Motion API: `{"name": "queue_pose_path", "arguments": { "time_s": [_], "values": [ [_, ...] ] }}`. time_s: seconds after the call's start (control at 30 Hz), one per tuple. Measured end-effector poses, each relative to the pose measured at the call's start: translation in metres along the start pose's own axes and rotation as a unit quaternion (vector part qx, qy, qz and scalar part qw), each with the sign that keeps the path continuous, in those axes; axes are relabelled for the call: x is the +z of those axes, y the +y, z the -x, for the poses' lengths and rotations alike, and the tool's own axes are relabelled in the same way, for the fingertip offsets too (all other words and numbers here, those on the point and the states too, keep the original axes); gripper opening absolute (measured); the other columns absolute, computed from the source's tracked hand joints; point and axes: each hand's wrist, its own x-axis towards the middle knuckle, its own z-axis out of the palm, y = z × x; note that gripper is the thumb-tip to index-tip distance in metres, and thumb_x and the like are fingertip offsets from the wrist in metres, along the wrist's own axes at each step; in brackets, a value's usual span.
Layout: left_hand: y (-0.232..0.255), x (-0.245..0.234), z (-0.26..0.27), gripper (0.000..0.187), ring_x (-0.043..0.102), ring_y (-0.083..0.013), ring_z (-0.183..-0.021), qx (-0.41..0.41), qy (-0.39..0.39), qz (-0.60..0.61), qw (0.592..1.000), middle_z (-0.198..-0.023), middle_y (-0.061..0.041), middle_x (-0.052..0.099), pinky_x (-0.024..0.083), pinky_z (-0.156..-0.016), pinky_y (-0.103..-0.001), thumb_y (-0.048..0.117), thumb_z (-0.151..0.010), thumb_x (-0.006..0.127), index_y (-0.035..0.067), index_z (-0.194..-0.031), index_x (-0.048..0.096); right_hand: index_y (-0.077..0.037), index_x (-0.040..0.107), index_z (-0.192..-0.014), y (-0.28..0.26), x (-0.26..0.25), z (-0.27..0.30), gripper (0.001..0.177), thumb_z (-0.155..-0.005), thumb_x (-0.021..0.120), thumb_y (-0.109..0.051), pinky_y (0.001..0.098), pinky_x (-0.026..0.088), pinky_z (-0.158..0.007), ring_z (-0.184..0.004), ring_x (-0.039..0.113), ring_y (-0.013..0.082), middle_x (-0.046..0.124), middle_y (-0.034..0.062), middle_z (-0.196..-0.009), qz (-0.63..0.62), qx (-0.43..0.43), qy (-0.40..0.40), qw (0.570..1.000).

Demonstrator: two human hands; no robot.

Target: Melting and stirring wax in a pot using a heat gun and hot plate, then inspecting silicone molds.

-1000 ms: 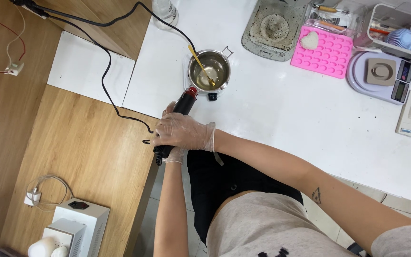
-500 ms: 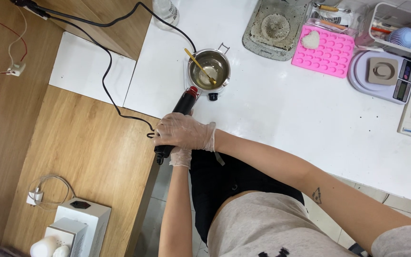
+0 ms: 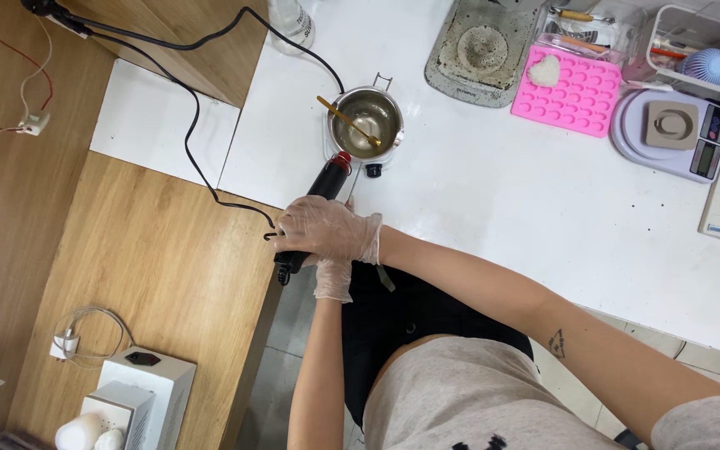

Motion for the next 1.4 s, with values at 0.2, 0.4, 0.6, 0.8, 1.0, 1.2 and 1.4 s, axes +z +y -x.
{"name": "queue_pose_path", "arguments": {
  "time_s": [0.2, 0.4, 0.6, 0.8, 1.0, 1.2, 1.4],
  "values": [
    [0.029, 0.018, -0.001, 0.03, 0.063, -0.0093, -0.098, 0.005, 0.001, 0.202, 0.979, -0.107, -0.004, 0.066, 0.052, -0.088, -0.027, 0.031, -0.101, 0.063, 0.006, -0.117, 0.061, -0.025, 0.059, -0.125, 0.0, -0.005, 0.0, 0.06, -0.072, 0.086, -0.031, 0.0453, 0.047, -0.109, -0.12, 0.059, 0.0237, 0.061, 0.001, -0.118, 0.01, -0.002, 0.024, 1.0],
    [-0.003, 0.036, -0.021, 0.031, 0.062, -0.0094, -0.103, 0.011, -0.022, 0.293, 0.956, -0.11, -0.004, 0.066, 0.051, -0.093, -0.027, 0.029, -0.101, 0.061, 0.005, -0.12, 0.059, -0.027, 0.06, -0.12, -0.002, -0.018, -0.015, 0.054, -0.073, 0.086, -0.032, 0.0453, 0.048, -0.108, -0.115, 0.06, 0.0225, 0.059, -0.0001, -0.108, 0.034, -0.002, 0.006, 0.999],
    [-0.024, 0.046, -0.036, 0.034, 0.06, -0.0102, -0.112, 0.015, -0.058, 0.376, 0.925, -0.118, -0.004, 0.064, 0.048, -0.101, -0.027, 0.028, -0.101, 0.057, 0.005, -0.126, 0.055, -0.028, 0.06, -0.117, -0.011, -0.033, -0.035, 0.052, -0.071, 0.085, -0.035, 0.0426, 0.048, -0.105, -0.109, 0.061, 0.0187, 0.059, -0.0026, -0.103, 0.021, 0.017, -0.036, 0.999],
    [-0.033, 0.052, -0.042, 0.038, 0.058, -0.011, -0.121, 0.023, -0.088, 0.459, 0.884, -0.125, -0.004, 0.062, 0.046, -0.109, -0.028, 0.027, -0.101, 0.053, 0.004, -0.131, 0.05, -0.021, 0.057, -0.121, -0.002, -0.021, -0.033, 0.054, -0.077, 0.085, -0.037, 0.0387, 0.048, -0.101, -0.107, 0.06, 0.0159, 0.057, -0.0023, -0.11, 0.034, 0.004, 0.002, 0.999],
    [-0.033, 0.06, -0.022, 0.045, 0.052, -0.0105, -0.132, -0.003, -0.071, 0.47, 0.88, -0.138, 0.0, 0.056, 0.04, -0.116, -0.027, 0.026, -0.101, 0.048, 0.007, -0.142, 0.043, -0.022, 0.058, -0.115, -0.009, -0.033, -0.053, 0.053, -0.072, 0.084, -0.036, 0.0348, 0.049, -0.096, -0.102, 0.06, 0.0162, 0.058, -0.0037, -0.109, 0.083, 0.009, -0.021, 0.996],
    [-0.031, 0.078, -0.019, 0.033, 0.056, -0.0164, -0.111, -0.008, 0.037, 0.491, 0.871, -0.12, -0.007, 0.061, 0.046, -0.099, -0.03, 0.02, -0.104, 0.054, 0.003, -0.133, 0.053, -0.018, 0.055, -0.115, -0.007, -0.035, -0.074, 0.043, -0.087, 0.08, -0.039, 0.0355, 0.046, -0.091, -0.099, 0.057, 0.0157, 0.054, -0.0018, -0.107, 0.045, -0.041, -0.011, 0.998],
    [-0.015, 0.089, -0.021, 0.019, 0.055, -0.0159, -0.097, 0.05, 0.06, 0.243, 0.967, -0.109, -0.009, 0.061, 0.049, -0.088, -0.031, 0.015, -0.111, 0.055, -0.002, -0.117, 0.059, -0.022, 0.055, -0.115, -0.001, -0.013, -0.096, 0.031, -0.092, 0.072, -0.033, 0.0344, 0.045, -0.084, -0.092, 0.057, 0.0122, 0.051, -0.0038, -0.097, 0.061, -0.064, -0.054, 0.995]
  ]
}}
